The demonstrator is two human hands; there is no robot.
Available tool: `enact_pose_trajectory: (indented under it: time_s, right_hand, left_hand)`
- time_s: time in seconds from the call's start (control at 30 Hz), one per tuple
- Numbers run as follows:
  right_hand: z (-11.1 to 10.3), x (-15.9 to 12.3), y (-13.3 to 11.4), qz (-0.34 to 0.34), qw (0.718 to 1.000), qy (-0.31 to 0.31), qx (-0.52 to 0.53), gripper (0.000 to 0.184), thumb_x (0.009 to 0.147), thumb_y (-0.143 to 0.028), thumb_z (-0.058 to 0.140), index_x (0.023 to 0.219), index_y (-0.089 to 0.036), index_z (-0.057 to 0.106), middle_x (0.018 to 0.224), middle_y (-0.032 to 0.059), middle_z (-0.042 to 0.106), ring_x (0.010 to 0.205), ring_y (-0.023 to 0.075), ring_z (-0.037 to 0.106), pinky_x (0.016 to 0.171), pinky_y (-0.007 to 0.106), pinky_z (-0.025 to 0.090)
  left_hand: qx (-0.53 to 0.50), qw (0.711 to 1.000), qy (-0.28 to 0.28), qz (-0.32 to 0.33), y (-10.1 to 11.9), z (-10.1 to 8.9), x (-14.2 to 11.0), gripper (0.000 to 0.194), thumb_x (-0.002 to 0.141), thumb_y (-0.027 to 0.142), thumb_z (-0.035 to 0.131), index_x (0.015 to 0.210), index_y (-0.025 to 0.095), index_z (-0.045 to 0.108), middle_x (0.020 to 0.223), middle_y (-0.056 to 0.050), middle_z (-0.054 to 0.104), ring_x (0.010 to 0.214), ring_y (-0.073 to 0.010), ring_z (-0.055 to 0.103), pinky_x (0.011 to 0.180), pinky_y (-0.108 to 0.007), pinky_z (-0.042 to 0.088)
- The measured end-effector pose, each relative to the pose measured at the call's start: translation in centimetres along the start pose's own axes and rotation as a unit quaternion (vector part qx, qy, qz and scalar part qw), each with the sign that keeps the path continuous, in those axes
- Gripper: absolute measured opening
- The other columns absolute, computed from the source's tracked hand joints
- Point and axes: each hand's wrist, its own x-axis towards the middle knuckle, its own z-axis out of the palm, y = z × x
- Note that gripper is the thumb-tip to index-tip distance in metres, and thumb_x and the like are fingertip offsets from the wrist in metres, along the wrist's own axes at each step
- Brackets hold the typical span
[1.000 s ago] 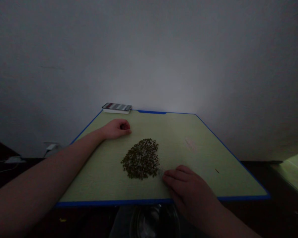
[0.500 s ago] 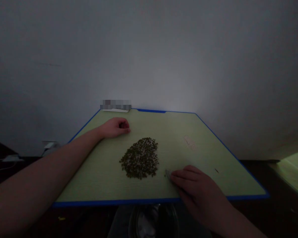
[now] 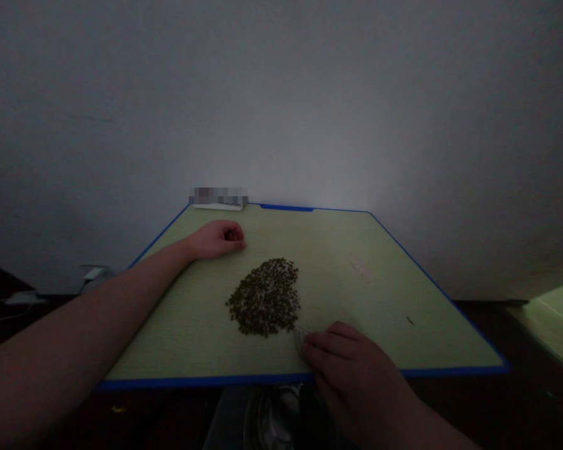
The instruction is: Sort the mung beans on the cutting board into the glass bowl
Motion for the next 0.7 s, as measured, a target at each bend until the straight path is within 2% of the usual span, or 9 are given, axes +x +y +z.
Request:
enact_pose_trajectory:
  time_s: [0.37, 0.6, 0.7]
  right_hand:
    - [-0.9, 0.0, 2.3, 0.088, 0.995, -0.001, -0.045, 0.029, 0.082, -0.012, 0.047, 0.099, -0.018, 0.07, 0.097, 0.0083, 0.071, 0.085, 0.0196, 0.062, 0.077, 0.036, 0.051]
    - [-0.7, 0.1, 1.5, 0.033, 0.999, -0.029, -0.003, 0.029, 0.08, -0.007, 0.047, 0.094, -0.018, 0.069, 0.097, 0.0077, 0.07, 0.085, 0.0178, 0.062, 0.078, 0.034, 0.049]
    - [-0.3, 0.8, 1.1, 0.034, 0.999, -0.035, -0.001, 0.026, 0.078, -0.006, 0.049, 0.091, -0.017, 0.069, 0.096, 0.0078, 0.07, 0.085, 0.0185, 0.061, 0.079, 0.034, 0.049]
  left_hand:
    - [0.002, 1.0, 0.013, 0.008, 0.1, 0.1, -0.7, 0.031, 0.067, 0.047, 0.061, 0.075, 0.017, 0.057, 0.064, 0.001, 0.054, 0.058, -0.0123, 0.049, 0.053, -0.024, 0.039]
    - [0.011, 1.0, 0.007, 0.011, -0.2, 0.0, -0.3, 0.032, 0.069, 0.048, 0.06, 0.077, 0.017, 0.057, 0.064, 0.001, 0.054, 0.057, -0.0121, 0.048, 0.053, -0.024, 0.038]
    - [0.014, 1.0, 0.005, 0.012, 0.0, 0.0, -0.4, 0.032, 0.069, 0.049, 0.06, 0.076, 0.017, 0.057, 0.063, 0.001, 0.053, 0.056, -0.012, 0.047, 0.052, -0.024, 0.038]
